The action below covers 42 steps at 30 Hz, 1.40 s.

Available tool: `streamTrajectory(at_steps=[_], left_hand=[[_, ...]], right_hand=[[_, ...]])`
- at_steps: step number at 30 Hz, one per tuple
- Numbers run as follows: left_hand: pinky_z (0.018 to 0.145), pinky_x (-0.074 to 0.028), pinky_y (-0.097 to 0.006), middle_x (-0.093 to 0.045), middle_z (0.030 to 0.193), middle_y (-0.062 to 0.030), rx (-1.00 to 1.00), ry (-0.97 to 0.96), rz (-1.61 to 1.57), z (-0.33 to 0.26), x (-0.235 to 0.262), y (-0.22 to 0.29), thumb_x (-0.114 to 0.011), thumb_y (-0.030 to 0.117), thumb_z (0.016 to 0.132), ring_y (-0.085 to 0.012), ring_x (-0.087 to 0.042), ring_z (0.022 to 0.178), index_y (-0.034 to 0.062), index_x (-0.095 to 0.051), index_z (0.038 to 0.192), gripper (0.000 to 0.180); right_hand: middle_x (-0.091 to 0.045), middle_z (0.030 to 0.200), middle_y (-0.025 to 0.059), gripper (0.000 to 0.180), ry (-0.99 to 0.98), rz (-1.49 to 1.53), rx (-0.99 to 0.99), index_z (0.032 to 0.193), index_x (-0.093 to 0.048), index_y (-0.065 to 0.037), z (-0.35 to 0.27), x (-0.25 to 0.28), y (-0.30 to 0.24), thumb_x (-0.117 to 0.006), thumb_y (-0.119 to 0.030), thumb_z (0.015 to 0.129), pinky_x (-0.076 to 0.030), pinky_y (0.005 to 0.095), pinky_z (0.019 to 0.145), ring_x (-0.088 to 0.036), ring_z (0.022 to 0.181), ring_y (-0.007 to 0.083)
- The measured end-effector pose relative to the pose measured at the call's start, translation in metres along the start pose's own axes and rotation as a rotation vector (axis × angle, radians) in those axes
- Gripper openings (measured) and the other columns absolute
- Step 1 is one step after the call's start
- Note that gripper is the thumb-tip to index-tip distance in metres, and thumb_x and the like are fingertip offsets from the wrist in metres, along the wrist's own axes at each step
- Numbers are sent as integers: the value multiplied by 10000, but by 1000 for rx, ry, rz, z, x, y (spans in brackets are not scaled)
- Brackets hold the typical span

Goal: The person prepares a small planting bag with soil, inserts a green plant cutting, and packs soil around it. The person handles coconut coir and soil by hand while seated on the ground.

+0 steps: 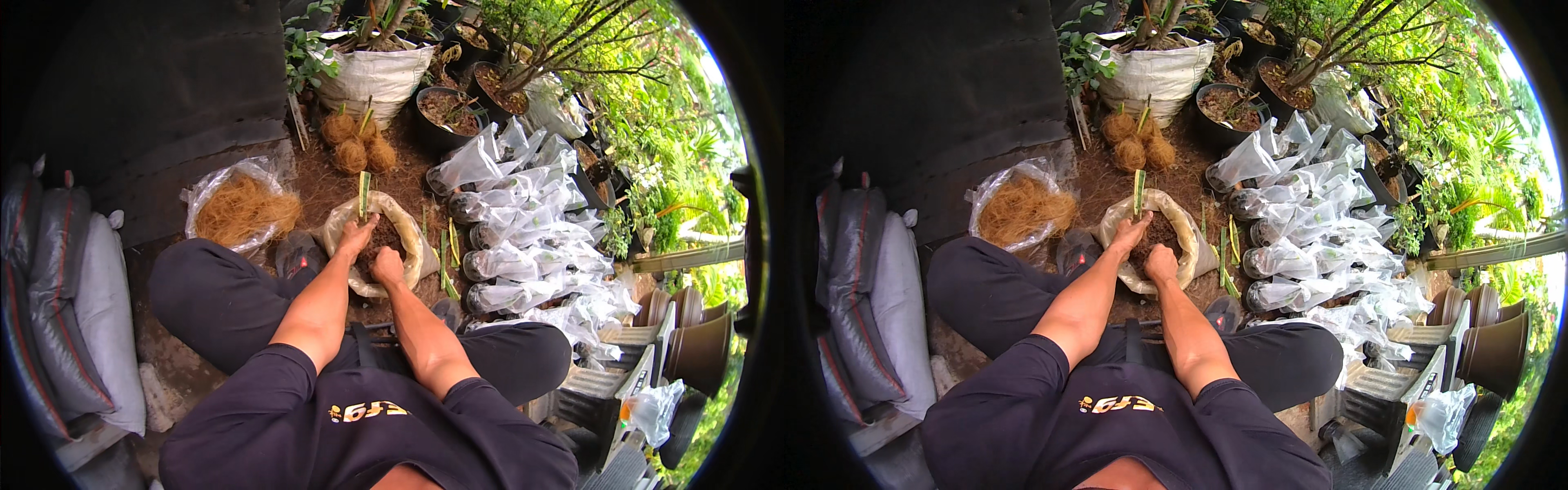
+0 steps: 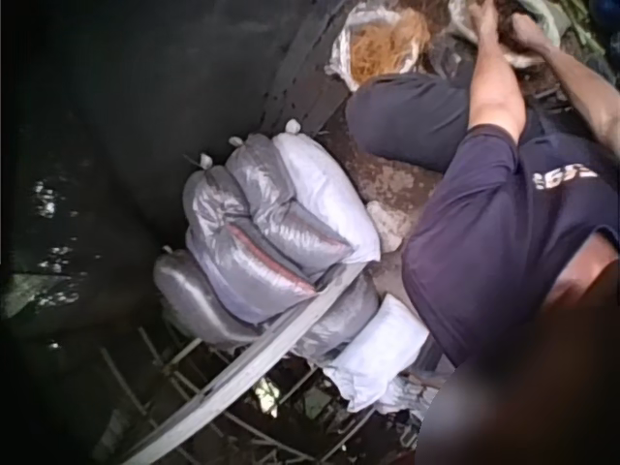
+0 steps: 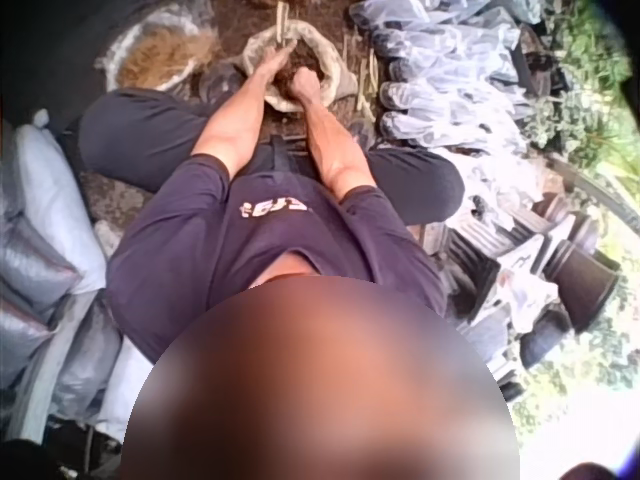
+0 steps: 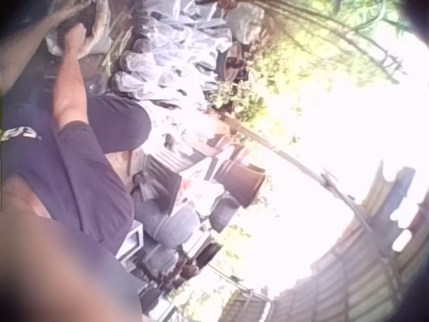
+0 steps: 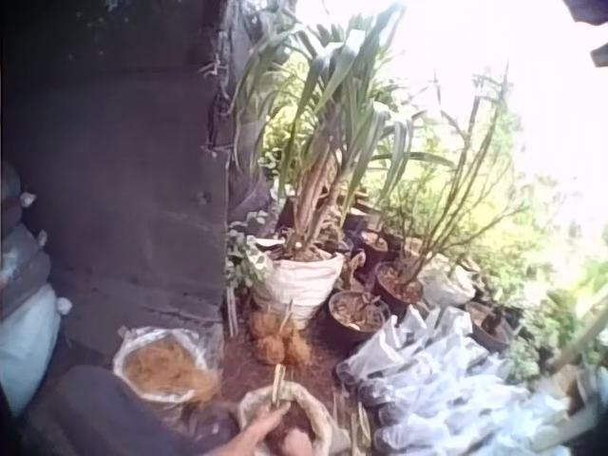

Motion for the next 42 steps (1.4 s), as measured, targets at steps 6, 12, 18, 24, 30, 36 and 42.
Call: streamTrajectory(at_steps=[6,12,18,24,30,36,42], left_hand=[[1038,-408,-442,-548,1320,-194,186,-125,-136,-11,-11,-10,-640,636,836,-345,-518,1235,45,-494,1393,826],[810,-500,-412,-657,1086,-181,204,-61,-236,-14,-5,-4,-761,447,827,-287,-634,948,-33,-575,1238,659],[911,-457,-391,-608,1203,-215,106,-223,-84,-8,-40,-1,-643,412,928,-297,-580,1121,-61,-505,1309,622],[1070,-338,-359,-468,1407,-59,274,-549,-726,-27,-80,6,-377,606,989,-220,-442,1263,180,-360,1493,660],[992,-403,-352,-512,1276,-96,120,-295,-392,-26,-56,25,-431,498,1010,-214,-498,1144,132,-425,1443,566],[927,-456,-358,-577,1237,-121,348,-389,-680,-38,-57,10,-471,533,989,-238,-559,1103,89,-588,1270,538],[870,-470,-406,-637,1162,-127,264,-398,-523,-56,-59,24,-552,549,950,-254,-597,1029,49,-629,1186,558]], right_hand=[[-699,1039,226,489,-149,507,33,1320,-588,-40,14,11,-26,-573,-100,835,-508,387,833,-687,933,314],[-607,1290,149,529,-20,1154,77,1383,-454,63,30,12,-19,-410,94,857,-454,280,878,-599,1049,168],[-619,1215,182,431,193,976,16,1334,-527,-31,44,13,8,-473,-283,989,-433,395,954,-586,1120,318],[-624,1135,264,464,329,579,47,1164,-591,-12,14,41,-11,-469,-427,994,-451,493,876,-599,1037,433],[-622,860,190,388,217,1004,10,957,-594,19,28,26,-5,-513,-360,984,-443,419,772,-590,849,332],[-552,1211,214,396,389,771,341,1157,-576,-37,32,20,-21,-375,-350,1021,-353,469,983,-503,1142,397],[-520,1333,184,412,693,465,198,1296,-551,-63,10,54,-8,-362,-312,1028,-287,478,1065,-448,1260,377]])
Point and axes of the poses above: each hand's wrist, its own z-axis towards the middle knuckle, its own x-axis out of the back of the hand, y = z × x, the point moved 10 cm from there along z, towards the middle knuckle
